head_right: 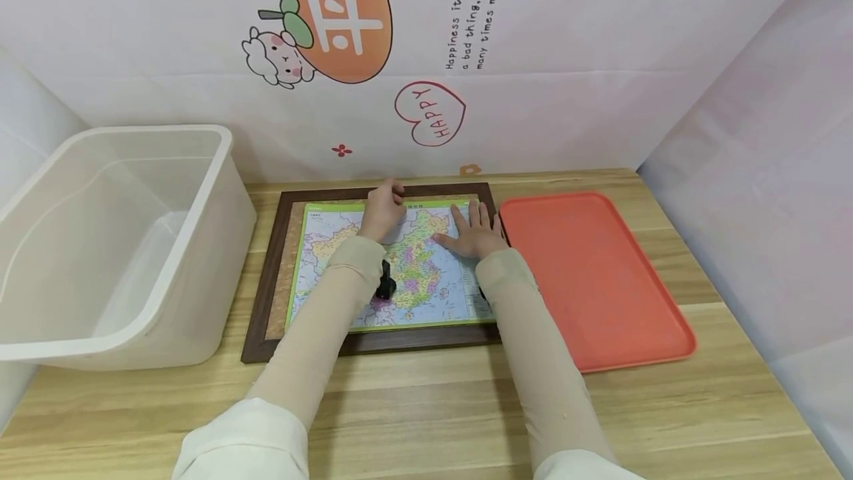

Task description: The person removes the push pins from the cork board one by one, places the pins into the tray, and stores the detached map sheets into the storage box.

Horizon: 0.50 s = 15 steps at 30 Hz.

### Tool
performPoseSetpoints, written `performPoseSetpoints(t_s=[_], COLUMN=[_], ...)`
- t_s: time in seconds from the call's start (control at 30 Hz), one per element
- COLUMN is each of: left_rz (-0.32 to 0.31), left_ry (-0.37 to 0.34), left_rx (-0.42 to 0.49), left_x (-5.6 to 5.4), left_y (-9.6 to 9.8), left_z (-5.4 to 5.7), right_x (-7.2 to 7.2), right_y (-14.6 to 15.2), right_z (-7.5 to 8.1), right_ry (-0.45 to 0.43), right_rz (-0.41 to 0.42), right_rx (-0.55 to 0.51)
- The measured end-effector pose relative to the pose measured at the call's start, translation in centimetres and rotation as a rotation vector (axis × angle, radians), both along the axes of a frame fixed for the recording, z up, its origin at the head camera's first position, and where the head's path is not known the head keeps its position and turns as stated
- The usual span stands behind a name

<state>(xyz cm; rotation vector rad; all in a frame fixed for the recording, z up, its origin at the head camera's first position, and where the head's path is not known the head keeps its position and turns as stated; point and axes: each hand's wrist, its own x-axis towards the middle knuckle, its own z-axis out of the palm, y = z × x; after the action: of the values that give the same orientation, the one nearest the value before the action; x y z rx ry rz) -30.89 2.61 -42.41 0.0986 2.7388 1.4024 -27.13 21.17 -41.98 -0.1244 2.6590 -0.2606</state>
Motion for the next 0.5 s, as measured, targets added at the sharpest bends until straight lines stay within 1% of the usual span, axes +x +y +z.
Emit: performPoseSetpoints(t_s=[0.27,0.5], left_rz=[-0.002,0.001], left_ry=[-0.001,-0.018], left_rx=[0.001,-0.043], left_x=[0.07,0.03], left_y=[0.04,0.13], left_z=[-0.06,0.18], right_x=[-0.05,-0.06], right_y=[0.01,0.01], right_z=[-0.13,-0.12], right_ry=[0.006,0.003], right_rz=[-0.003,-0.005], right_rx=[0.000,-0.001])
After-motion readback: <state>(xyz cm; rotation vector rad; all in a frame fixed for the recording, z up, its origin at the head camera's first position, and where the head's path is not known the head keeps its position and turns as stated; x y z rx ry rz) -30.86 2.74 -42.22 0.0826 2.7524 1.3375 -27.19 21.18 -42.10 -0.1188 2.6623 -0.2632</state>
